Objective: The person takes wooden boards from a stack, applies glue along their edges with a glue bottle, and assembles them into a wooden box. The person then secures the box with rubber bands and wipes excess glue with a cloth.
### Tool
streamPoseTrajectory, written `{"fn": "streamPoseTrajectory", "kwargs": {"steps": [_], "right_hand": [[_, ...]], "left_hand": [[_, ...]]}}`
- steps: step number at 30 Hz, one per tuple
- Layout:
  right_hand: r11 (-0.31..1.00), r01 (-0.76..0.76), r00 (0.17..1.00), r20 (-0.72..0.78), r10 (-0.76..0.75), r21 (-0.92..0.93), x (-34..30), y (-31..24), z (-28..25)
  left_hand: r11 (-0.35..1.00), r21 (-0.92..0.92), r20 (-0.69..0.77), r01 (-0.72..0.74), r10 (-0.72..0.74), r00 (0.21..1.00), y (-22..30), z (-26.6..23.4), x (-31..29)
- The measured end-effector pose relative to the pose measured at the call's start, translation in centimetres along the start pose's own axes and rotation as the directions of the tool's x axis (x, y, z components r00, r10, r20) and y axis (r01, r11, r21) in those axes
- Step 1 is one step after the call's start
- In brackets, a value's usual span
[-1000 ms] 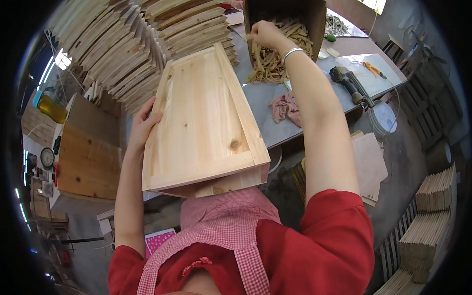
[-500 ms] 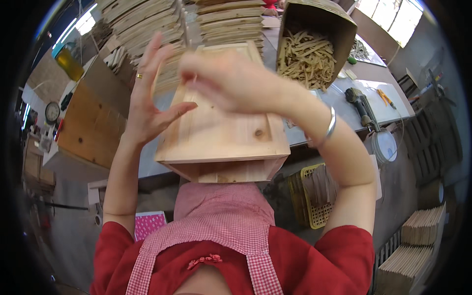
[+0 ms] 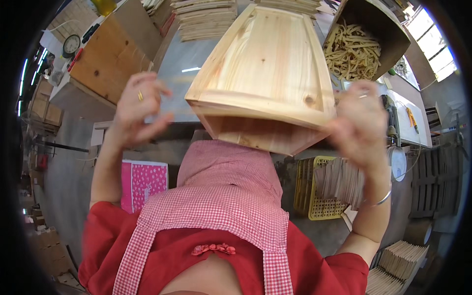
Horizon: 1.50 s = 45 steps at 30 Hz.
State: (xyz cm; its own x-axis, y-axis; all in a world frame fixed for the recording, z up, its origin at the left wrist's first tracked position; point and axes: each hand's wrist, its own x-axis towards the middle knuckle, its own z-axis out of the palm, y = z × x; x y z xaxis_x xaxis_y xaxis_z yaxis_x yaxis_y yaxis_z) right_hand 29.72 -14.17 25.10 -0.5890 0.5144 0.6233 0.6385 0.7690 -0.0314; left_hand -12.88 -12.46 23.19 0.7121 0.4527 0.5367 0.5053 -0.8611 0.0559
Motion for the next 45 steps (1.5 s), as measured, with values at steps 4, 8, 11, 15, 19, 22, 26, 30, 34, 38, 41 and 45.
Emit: {"fn": "streamPoseTrajectory", "kwargs": {"steps": [4,8,11,15,19,22,26,30,34,38,41,45], "right_hand": [[0.964,-0.261,0.964,-0.034,0.263,0.038,-5.4,4.1,-1.9],[0.938,-0.346,0.937,0.06,0.344,0.027,-11.6,3.0,1.2],[0.961,-0.266,0.936,0.221,0.275,-0.069,-15.2,1.7,7.2],[0.979,-0.143,0.931,0.317,0.182,-0.144,-18.2,2.4,12.2],[0.969,-0.06,0.885,0.437,0.162,-0.238,-20.7,2.8,14.4],[0.91,-0.036,0.909,0.366,0.202,-0.413,-21.1,4.9,16.4],[0.906,-0.413,0.889,-0.259,0.379,-0.095,-18.0,11.4,18.8],[0.964,-0.261,0.935,-0.239,0.263,0.042,-14.4,11.8,17.9],[0.918,-0.322,0.918,-0.16,0.362,0.229,-10.4,9.5,14.0],[0.881,-0.437,0.886,-0.084,0.456,0.18,-8.3,8.3,11.8],[0.72,-0.659,0.749,0.27,0.605,0.217,-7.2,9.4,10.8],[0.821,-0.543,0.818,0.333,0.47,0.177,-5.6,11.6,8.9]], "left_hand": [[0.98,0.2,0.053,-0.01,0.0,0.999,-4.4,0.8,-2.7],[0.995,0.097,0.164,-0.033,0.016,0.986,-3.4,7.6,-8.1],[0.976,0.217,0.221,0.027,-0.076,0.972,-1.6,13.7,-11.9],[0.949,0.313,0.374,0.029,-0.152,0.915,-1.8,17.7,-15.0],[0.941,0.337,0.417,-0.016,-0.134,0.899,-1.9,19.3,-16.5],[0.944,0.329,0.353,0.011,-0.134,0.926,-3.2,20.5,-15.7],[0.939,0.329,0.332,0.097,-0.211,0.919,-6.5,21.6,-12.9],[0.965,0.237,0.247,0.114,-0.173,0.953,-5.2,20.7,-10.8],[0.983,0.008,-0.086,0.182,-0.181,0.98,-1.5,14.9,-7.8],[0.914,0.299,-0.429,0.274,-0.128,0.894,2.7,6.8,-1.4],[0.999,0.008,-0.139,0.031,-0.03,0.99,6.3,6.8,6.6],[0.976,0.006,-0.062,-0.219,0.218,0.974,8.0,11.6,16.1]]}}
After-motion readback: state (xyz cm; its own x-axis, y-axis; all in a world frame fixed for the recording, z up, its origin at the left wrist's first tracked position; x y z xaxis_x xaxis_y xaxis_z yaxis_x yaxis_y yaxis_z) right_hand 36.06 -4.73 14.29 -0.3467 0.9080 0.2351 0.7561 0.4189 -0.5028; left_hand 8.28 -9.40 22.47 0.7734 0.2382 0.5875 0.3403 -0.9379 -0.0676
